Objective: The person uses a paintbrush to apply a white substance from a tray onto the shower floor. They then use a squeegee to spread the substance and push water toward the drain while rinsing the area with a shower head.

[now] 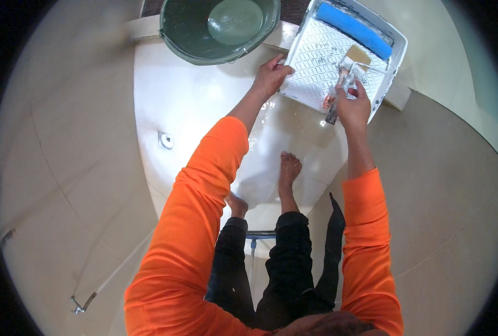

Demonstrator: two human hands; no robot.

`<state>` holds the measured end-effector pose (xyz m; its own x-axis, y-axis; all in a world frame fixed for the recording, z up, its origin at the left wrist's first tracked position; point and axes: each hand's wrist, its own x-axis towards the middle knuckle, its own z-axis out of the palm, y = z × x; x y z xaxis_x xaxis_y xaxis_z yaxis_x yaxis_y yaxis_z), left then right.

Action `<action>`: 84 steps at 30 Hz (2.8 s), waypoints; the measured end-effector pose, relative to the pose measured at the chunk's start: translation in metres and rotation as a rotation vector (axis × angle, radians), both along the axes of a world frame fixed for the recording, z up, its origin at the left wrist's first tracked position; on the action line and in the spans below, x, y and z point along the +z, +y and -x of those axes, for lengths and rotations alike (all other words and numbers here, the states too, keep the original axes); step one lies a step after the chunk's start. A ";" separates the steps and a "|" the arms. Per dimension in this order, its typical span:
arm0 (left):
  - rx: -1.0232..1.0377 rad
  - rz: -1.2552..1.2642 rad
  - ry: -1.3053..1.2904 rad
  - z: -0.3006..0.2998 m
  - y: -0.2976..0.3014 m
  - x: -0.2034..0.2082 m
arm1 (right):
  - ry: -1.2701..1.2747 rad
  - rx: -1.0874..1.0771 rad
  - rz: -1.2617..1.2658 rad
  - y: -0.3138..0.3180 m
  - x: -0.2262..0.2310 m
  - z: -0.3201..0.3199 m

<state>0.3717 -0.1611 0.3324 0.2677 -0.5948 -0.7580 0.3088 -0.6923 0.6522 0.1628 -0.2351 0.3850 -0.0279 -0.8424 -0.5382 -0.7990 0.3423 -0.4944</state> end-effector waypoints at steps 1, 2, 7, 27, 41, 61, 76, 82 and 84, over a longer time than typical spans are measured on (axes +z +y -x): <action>0.025 0.007 -0.020 -0.001 0.004 0.000 | 0.037 0.005 0.016 0.001 0.003 0.003; 0.054 0.017 -0.039 -0.001 0.010 0.002 | 0.067 0.022 0.058 0.002 0.006 0.005; 0.282 0.036 -0.067 0.002 0.052 0.021 | -0.072 -0.013 0.001 0.016 0.018 0.023; 1.237 -0.700 0.141 0.044 0.638 0.200 | -0.013 0.714 -0.399 0.268 0.119 0.072; 2.357 0.027 -0.224 -0.132 0.946 0.281 | -0.288 1.043 -0.846 0.603 0.198 -0.259; 2.042 0.488 0.059 -0.147 0.965 0.340 | -0.541 1.423 -0.924 0.991 0.255 -0.401; 2.209 0.213 0.097 0.014 0.894 0.342 | -0.222 2.113 0.123 0.663 0.099 -0.429; 2.321 -0.435 0.348 0.218 0.870 0.343 | 0.092 2.086 0.390 0.445 0.134 -0.428; 2.372 -0.525 0.465 0.274 0.843 0.349 | 0.228 1.885 0.157 0.412 0.158 -0.421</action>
<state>0.0975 0.6817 0.6813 -0.2416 0.4633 -0.8527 0.4575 0.8293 0.3209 0.5839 0.1769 0.5430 0.8047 0.1082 -0.5838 -0.0722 -0.9581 -0.2770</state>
